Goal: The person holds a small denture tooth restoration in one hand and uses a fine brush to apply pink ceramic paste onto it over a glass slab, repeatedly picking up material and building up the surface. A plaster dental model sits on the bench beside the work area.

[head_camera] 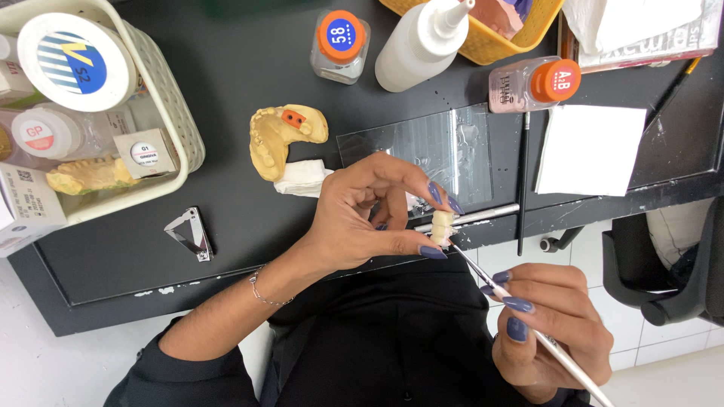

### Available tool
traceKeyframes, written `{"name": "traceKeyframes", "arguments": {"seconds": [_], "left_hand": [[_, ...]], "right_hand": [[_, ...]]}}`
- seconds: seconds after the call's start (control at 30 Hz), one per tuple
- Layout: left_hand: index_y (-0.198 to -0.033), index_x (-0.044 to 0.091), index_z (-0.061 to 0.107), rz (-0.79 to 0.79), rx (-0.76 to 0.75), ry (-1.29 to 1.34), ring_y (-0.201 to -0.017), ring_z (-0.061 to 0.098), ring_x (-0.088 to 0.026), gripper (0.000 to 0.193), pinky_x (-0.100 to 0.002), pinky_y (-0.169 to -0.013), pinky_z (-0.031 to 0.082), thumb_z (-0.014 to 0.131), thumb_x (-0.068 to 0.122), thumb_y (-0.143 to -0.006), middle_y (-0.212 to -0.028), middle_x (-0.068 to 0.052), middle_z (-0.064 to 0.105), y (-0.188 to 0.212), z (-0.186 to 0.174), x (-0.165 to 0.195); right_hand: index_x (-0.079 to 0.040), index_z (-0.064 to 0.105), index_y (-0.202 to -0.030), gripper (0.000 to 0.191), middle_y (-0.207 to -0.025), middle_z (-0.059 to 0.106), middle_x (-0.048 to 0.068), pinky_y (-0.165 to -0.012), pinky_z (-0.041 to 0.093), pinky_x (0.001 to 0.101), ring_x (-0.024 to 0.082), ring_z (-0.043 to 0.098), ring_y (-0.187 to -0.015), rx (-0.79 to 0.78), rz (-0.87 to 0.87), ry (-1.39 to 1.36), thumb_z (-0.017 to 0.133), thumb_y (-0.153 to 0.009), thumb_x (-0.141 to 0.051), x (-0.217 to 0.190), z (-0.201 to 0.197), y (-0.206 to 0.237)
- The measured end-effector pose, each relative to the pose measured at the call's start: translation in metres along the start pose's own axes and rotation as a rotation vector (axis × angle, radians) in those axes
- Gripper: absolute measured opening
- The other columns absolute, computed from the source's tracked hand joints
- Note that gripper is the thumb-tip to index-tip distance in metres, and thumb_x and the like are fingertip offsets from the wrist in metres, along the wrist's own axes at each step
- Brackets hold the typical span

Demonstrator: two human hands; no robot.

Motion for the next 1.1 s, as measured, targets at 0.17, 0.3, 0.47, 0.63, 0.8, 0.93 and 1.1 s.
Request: {"name": "traceKeyframes", "arguments": {"seconds": [0.17,0.3,0.47,0.63,0.8,0.93,1.1], "left_hand": [[-0.117,0.009,0.064,0.001,0.005,-0.011,-0.056,0.053,0.002,0.041,-0.012,-0.049,0.033,0.090,0.007,-0.085,-0.112,-0.006,0.076,0.0006,0.0001,-0.0006],[-0.117,0.009,0.064,0.004,0.001,-0.005,-0.056,0.053,0.002,0.041,-0.012,-0.049,0.033,0.090,0.007,-0.085,-0.112,-0.006,0.076,0.0009,-0.0001,-0.0008],[-0.117,0.009,0.065,-0.001,-0.002,-0.014,-0.057,0.054,0.002,0.040,-0.012,-0.048,0.033,0.089,0.007,-0.085,-0.112,-0.006,0.077,0.0001,0.0001,-0.0021],[-0.117,0.009,0.064,-0.005,-0.006,0.005,-0.057,0.053,0.002,0.041,-0.012,-0.050,0.033,0.089,0.005,-0.085,-0.113,-0.006,0.076,0.0007,0.0000,-0.0009],[-0.116,0.009,0.064,-0.020,0.005,0.002,-0.058,0.053,0.003,0.041,-0.012,-0.050,0.032,0.090,0.005,-0.084,-0.113,-0.006,0.076,0.0011,-0.0009,-0.0013],[-0.117,0.010,0.063,-0.013,0.010,-0.008,-0.057,0.052,0.003,0.043,-0.012,-0.050,0.032,0.090,0.005,-0.084,-0.112,-0.006,0.076,0.0011,-0.0009,-0.0019],[-0.117,0.010,0.063,-0.009,0.000,0.005,-0.057,0.052,0.003,0.042,-0.012,-0.051,0.033,0.089,0.005,-0.085,-0.112,-0.007,0.076,0.0016,-0.0011,-0.0027]], "right_hand": [[-0.006,0.060,-0.107,0.010,-0.090,0.070,0.013,-0.071,0.061,0.0281,0.023,0.072,-0.083,0.009,0.001,-0.015,0.065,-0.100,-0.011,0.0006,-0.0010,-0.0002],[-0.005,0.060,-0.106,0.009,-0.091,0.070,0.015,-0.071,0.061,0.0291,0.025,0.072,-0.083,-0.019,0.005,-0.011,0.064,-0.099,-0.010,0.0015,0.0002,0.0001],[-0.004,0.061,-0.104,0.009,-0.088,0.070,0.016,-0.071,0.060,0.0299,0.025,0.072,-0.082,-0.044,0.008,0.025,0.062,-0.098,-0.009,0.0005,0.0020,-0.0001],[-0.004,0.059,-0.105,0.011,-0.089,0.069,0.015,-0.071,0.060,0.0305,0.026,0.072,-0.086,-0.046,0.007,0.012,0.063,-0.097,-0.011,-0.0020,0.0027,-0.0033],[-0.005,0.058,-0.105,0.010,-0.090,0.070,0.014,-0.072,0.060,0.0294,0.024,0.072,-0.084,0.011,0.012,-0.003,0.064,-0.099,-0.011,-0.0034,0.0021,-0.0028],[-0.005,0.059,-0.104,0.010,-0.089,0.069,0.014,-0.072,0.060,0.0307,0.025,0.072,-0.084,0.004,0.027,0.017,0.064,-0.098,-0.011,-0.0037,0.0036,-0.0005],[-0.005,0.060,-0.105,0.009,-0.091,0.069,0.014,-0.074,0.061,0.0316,0.025,0.072,-0.086,-0.028,0.073,0.034,0.063,-0.100,-0.011,-0.0032,0.0044,0.0024]]}}
Point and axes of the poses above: each hand's wrist, its own y-axis away from the middle knuckle, its own z-axis out of the palm, x = y × z, the point moved 9 cm from there along -y, towards the middle knuckle
